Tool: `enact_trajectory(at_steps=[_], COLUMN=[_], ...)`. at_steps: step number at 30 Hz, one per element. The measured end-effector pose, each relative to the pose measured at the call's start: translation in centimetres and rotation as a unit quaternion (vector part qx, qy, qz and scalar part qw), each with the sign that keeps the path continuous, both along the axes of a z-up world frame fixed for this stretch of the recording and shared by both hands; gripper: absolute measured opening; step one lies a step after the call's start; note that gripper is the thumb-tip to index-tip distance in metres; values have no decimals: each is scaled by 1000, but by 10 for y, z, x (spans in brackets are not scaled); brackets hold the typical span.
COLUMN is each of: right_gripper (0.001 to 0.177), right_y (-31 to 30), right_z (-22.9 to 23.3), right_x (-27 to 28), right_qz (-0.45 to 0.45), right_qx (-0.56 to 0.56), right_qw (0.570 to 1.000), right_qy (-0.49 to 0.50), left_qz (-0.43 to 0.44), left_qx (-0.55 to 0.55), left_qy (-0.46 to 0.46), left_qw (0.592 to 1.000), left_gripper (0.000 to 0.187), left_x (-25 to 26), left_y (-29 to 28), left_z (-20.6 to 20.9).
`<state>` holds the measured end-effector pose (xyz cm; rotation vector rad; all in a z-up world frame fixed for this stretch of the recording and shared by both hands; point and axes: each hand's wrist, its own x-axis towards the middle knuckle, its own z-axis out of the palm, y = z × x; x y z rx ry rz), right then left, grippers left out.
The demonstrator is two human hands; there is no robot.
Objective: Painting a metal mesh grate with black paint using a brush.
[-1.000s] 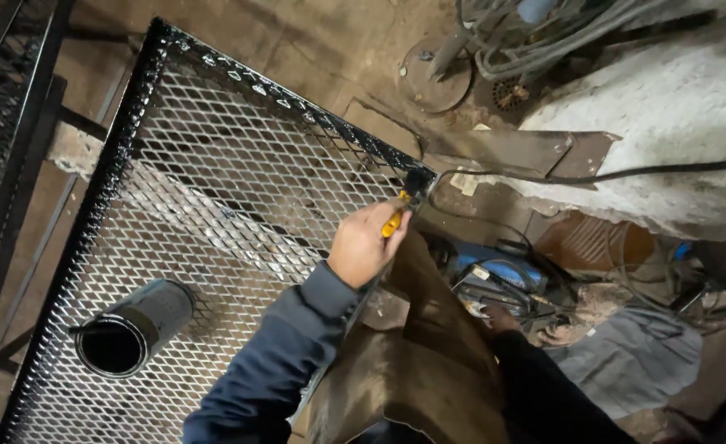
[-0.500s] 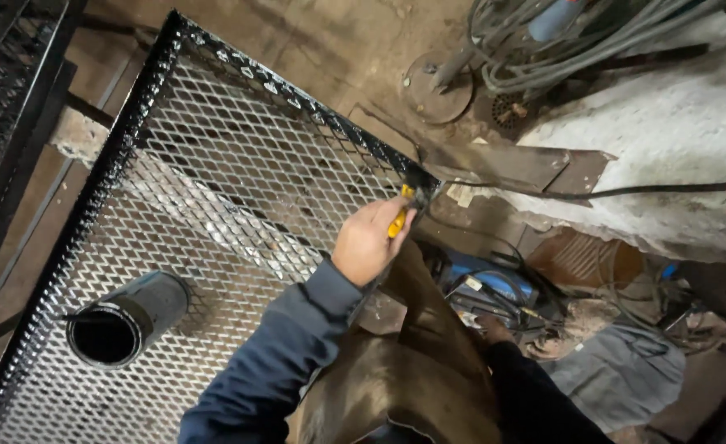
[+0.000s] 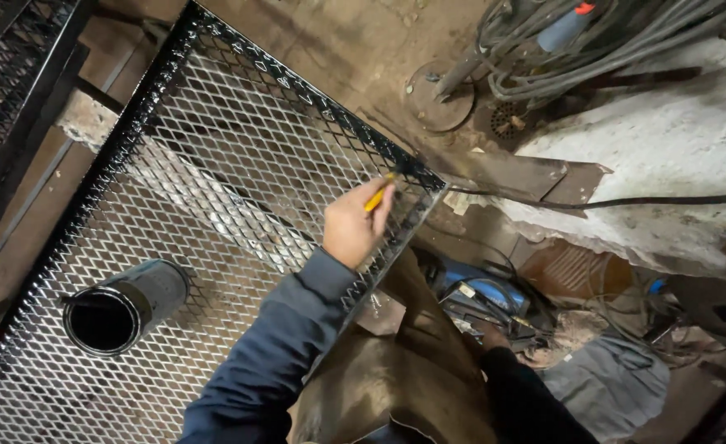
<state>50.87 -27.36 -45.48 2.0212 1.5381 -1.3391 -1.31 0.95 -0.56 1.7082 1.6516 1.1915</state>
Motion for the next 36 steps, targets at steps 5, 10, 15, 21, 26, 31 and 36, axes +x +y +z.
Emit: enact_trajectory(at_steps=[5, 10, 15, 21, 26, 31, 36], right_gripper=[40, 45, 63, 67, 60, 57, 55], right_y=[-5, 5, 17, 64, 37, 39, 63], right_z=[2, -3, 35, 143, 87, 101, 102], right_x=[0, 12, -2, -63, -28, -35, -29], right_qz=[43, 140, 44, 85, 102, 57, 151], right_qx=[76, 99, 22, -47, 13, 55, 17], right_qw=[996, 985, 998, 988, 990, 996, 984], right_qy=[14, 15, -45, -123, -97, -42, -94], left_qz=[-13, -25, -109, -132, -104, -53, 7], left_qx=[13, 28, 57, 36, 60, 20, -74], left_qy=[8, -91, 7, 76, 8, -86, -243], left_qw=[1000, 995, 992, 988, 993, 995, 967], left_gripper=[20, 20, 21, 24, 21, 22, 24], left_x=[27, 28, 23, 23, 11, 10, 16], left_y=[-19, -25, -11, -13, -17, -16, -8], left_z=[4, -4, -2, -7, -20, -21, -33])
